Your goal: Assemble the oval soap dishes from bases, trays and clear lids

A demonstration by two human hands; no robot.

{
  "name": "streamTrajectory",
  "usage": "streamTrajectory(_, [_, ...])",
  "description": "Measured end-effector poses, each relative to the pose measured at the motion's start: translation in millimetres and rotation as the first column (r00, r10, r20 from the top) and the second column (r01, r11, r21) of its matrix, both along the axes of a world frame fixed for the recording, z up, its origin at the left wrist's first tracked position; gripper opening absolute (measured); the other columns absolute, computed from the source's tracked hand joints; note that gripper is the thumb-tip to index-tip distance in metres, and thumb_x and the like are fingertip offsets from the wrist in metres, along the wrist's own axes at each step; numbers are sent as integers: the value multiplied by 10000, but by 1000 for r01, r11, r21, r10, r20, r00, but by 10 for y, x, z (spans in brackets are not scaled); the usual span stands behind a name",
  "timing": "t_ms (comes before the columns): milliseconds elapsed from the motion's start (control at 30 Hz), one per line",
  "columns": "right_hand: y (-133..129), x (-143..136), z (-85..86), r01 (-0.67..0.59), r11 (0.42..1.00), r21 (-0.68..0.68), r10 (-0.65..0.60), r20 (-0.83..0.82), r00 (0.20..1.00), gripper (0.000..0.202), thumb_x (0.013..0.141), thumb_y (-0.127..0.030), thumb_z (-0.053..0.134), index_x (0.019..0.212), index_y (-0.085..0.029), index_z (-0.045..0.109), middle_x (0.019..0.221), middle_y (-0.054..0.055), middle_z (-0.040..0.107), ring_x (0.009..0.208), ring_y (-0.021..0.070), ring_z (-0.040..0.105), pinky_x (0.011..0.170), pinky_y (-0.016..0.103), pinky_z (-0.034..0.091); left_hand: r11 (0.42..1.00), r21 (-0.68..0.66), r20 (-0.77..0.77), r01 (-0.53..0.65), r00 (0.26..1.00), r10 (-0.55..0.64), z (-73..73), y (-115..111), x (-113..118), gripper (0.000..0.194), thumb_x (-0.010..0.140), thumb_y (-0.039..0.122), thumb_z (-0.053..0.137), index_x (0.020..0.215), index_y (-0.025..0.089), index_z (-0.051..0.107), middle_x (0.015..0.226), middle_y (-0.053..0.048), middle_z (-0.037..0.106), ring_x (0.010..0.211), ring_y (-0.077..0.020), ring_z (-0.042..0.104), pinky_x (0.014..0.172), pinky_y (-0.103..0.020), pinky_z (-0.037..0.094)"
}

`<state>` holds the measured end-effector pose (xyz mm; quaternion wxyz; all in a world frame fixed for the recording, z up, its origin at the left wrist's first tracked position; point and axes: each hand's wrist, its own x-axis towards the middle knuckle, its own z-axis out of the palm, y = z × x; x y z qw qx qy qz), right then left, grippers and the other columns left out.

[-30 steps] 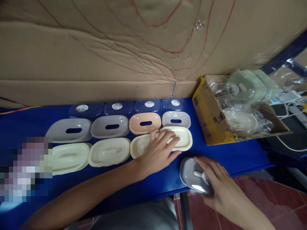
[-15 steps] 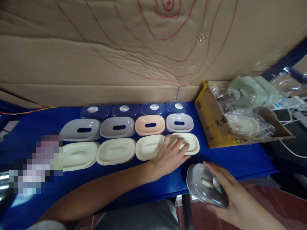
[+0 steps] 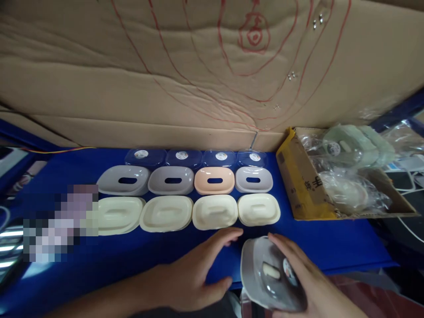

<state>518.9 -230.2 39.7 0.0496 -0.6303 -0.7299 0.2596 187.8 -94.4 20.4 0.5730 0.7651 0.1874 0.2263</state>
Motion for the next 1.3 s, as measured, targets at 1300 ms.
streamTrajectory(1300, [1238, -2168, 133, -512, 855, 79, 518, -112, 848, 1317, 811, -498, 948, 1800, -311, 99, 1774, 190, 389, 1625, 401, 421, 1274, 543, 487, 507, -852, 208, -132, 803, 559, -525, -542, -1422, 1234, 637, 350, 1084, 1627, 421, 351, 1671, -138, 468, 1491, -410, 554, 1232, -636, 407])
